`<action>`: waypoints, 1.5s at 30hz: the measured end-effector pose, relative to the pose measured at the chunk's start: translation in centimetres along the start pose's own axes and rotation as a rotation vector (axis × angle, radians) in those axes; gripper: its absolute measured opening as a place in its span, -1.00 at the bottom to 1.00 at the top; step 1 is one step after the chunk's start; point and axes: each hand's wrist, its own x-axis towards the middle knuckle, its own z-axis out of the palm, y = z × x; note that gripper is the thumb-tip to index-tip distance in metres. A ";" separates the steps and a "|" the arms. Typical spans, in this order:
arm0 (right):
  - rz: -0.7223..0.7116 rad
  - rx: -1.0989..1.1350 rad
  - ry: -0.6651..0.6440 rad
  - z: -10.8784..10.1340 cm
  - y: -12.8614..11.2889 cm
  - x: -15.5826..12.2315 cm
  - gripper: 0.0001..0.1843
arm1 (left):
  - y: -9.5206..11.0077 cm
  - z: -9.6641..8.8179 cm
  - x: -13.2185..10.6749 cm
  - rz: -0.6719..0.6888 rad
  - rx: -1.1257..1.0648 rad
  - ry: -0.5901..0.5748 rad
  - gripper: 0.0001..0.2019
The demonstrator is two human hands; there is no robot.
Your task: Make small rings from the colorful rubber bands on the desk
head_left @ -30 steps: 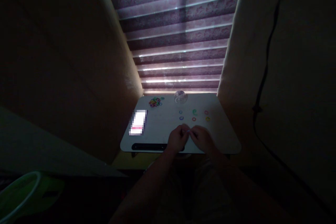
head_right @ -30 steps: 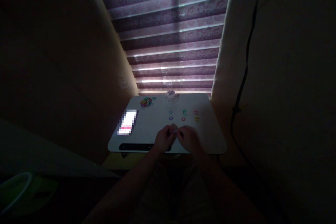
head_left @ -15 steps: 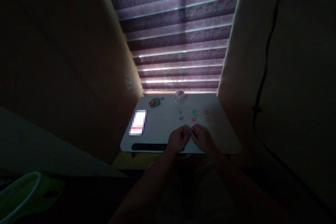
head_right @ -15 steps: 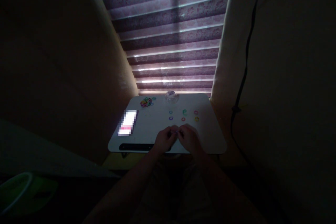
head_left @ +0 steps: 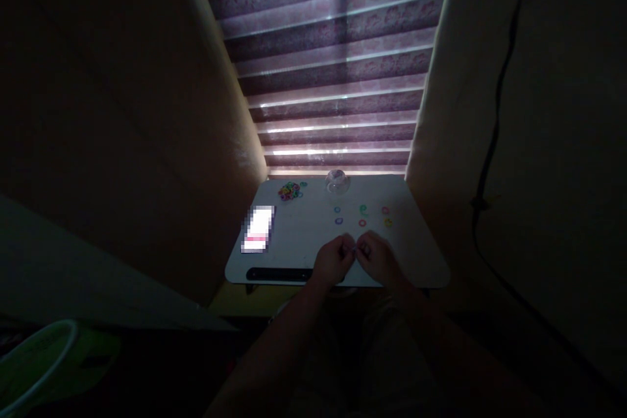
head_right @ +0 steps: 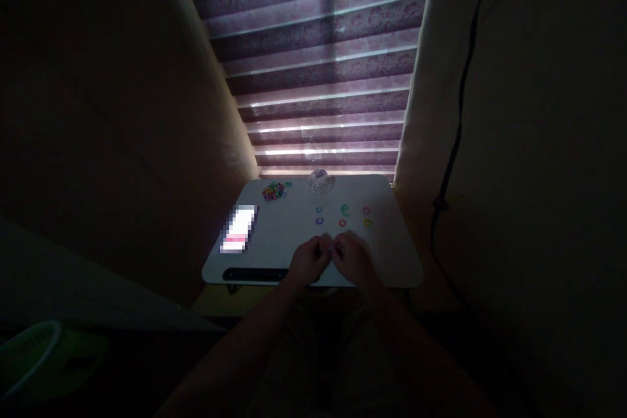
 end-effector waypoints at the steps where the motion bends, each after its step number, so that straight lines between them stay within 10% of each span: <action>1: -0.003 0.003 -0.002 -0.1 -0.1 0.0 -0.92 | 0.0 0.0 0.0 -0.006 0.000 0.006 -0.93; 45: -0.002 0.037 -0.008 0.0 0.2 0.0 -0.94 | -0.1 -0.1 0.0 -0.020 -0.054 -0.020 -0.83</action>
